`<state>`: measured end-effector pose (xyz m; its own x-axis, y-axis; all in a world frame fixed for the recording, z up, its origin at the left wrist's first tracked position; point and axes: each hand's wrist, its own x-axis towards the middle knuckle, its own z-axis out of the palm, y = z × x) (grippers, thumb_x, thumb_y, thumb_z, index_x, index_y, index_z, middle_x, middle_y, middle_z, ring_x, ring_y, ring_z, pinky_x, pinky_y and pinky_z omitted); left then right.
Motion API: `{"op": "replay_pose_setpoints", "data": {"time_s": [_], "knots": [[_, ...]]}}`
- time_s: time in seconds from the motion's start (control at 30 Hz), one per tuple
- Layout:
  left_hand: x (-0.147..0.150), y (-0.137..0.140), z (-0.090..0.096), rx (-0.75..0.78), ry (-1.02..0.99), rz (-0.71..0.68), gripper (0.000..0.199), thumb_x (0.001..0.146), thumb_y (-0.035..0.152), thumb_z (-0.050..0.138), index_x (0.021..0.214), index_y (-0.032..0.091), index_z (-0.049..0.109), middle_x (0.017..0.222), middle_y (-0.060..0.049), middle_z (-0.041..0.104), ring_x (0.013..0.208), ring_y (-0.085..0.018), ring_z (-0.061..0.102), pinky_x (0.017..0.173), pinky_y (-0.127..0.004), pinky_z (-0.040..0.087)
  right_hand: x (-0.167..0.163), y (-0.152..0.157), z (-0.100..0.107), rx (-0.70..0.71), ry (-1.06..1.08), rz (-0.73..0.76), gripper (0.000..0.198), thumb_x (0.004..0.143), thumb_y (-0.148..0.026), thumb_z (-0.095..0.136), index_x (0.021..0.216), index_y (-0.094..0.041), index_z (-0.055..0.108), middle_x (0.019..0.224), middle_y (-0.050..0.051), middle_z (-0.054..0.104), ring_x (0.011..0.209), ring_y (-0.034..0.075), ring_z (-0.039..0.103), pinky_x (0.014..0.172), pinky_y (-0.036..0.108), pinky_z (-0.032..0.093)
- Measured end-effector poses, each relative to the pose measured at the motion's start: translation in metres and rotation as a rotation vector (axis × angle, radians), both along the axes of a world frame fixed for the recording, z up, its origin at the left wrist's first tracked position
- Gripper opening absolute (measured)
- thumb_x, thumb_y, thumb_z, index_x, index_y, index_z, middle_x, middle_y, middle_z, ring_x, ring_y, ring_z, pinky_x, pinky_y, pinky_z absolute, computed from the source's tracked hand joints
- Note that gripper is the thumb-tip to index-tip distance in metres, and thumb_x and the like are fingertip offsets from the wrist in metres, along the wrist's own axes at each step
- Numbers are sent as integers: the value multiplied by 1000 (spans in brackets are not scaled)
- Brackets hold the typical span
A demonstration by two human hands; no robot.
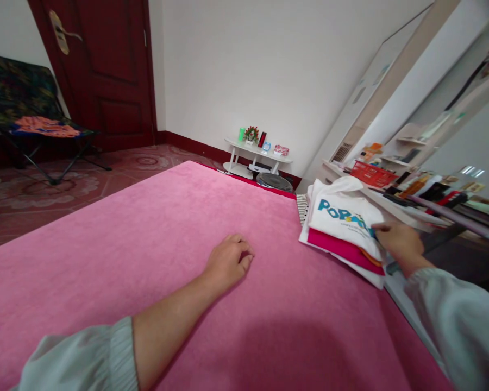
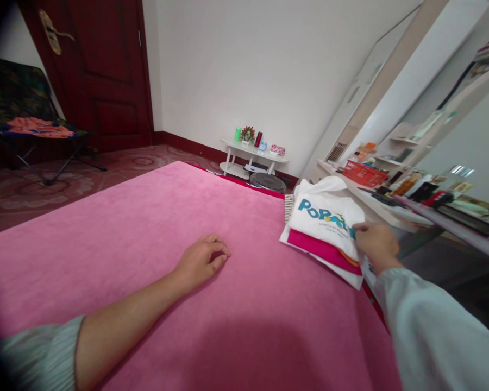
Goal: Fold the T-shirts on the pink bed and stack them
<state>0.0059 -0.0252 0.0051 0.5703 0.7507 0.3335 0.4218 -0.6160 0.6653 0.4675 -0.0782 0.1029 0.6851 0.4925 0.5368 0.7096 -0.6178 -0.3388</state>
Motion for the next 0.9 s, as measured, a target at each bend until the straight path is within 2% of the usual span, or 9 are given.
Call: {"op": "replay_pose_setpoints", "data": {"time_s": [0.07,0.17,0.3,0.37,0.47,0.57,0.67,0.8,0.9], "knots": [[0,0,0,-3,-1,6,15,81,19,53,82,21,68,94,-4,63,93,-20,56,79,-30,44,-19,-7,-6,-57,-4,-84,24,66,-18,63,86,-20,77,93,21,65,79,29,58,61,41,38],[0,0,0,5,-4,8,16,81,18,53,82,21,68,94,-4,63,95,-20,56,81,-30,44,-55,-6,-16,130,-157,-90,44,77,-28,55,119,-17,64,122,24,55,109,34,52,78,45,41],[0,-1,0,20,-10,11,18,82,18,52,82,21,69,93,-4,63,95,-20,56,82,-30,45,-87,2,-19,-92,19,158,46,90,-30,34,127,-11,56,121,21,58,109,29,54,92,44,40],[-1,-1,1,21,-11,9,18,81,17,52,82,21,69,93,-4,63,95,-20,56,82,-30,45,-98,4,-11,-104,88,152,45,88,-29,38,122,-8,58,119,21,59,109,30,54,94,45,40],[-2,-2,1,30,-9,4,18,81,17,52,83,21,69,94,-5,63,96,-20,56,83,-31,45,-132,10,9,180,41,223,45,81,-32,49,118,-9,59,121,20,58,113,29,53,97,43,40],[-3,-3,1,36,-10,-5,18,79,15,53,85,20,70,95,-5,63,96,-20,56,85,-31,45,-198,13,31,577,128,494,43,81,-34,48,117,-12,57,117,15,62,108,24,57,93,40,45],[-6,-5,3,35,-21,-22,19,78,13,54,85,20,70,94,-5,63,96,-20,56,86,-31,45,-281,-2,57,855,219,765,41,86,-36,44,120,-14,53,119,13,60,109,22,59,90,39,49],[-8,-3,0,42,-45,-33,18,77,12,55,84,19,70,93,-5,64,94,-19,57,85,-30,46,-365,-61,94,893,130,977,44,95,-38,29,134,-23,43,127,11,54,119,25,55,85,44,53],[-7,1,-8,37,-79,-54,17,76,11,57,83,18,71,92,-6,65,94,-19,58,87,-31,46,-371,-107,107,836,37,899,50,98,-35,16,144,-26,33,138,15,44,128,30,46,91,52,49]]}}
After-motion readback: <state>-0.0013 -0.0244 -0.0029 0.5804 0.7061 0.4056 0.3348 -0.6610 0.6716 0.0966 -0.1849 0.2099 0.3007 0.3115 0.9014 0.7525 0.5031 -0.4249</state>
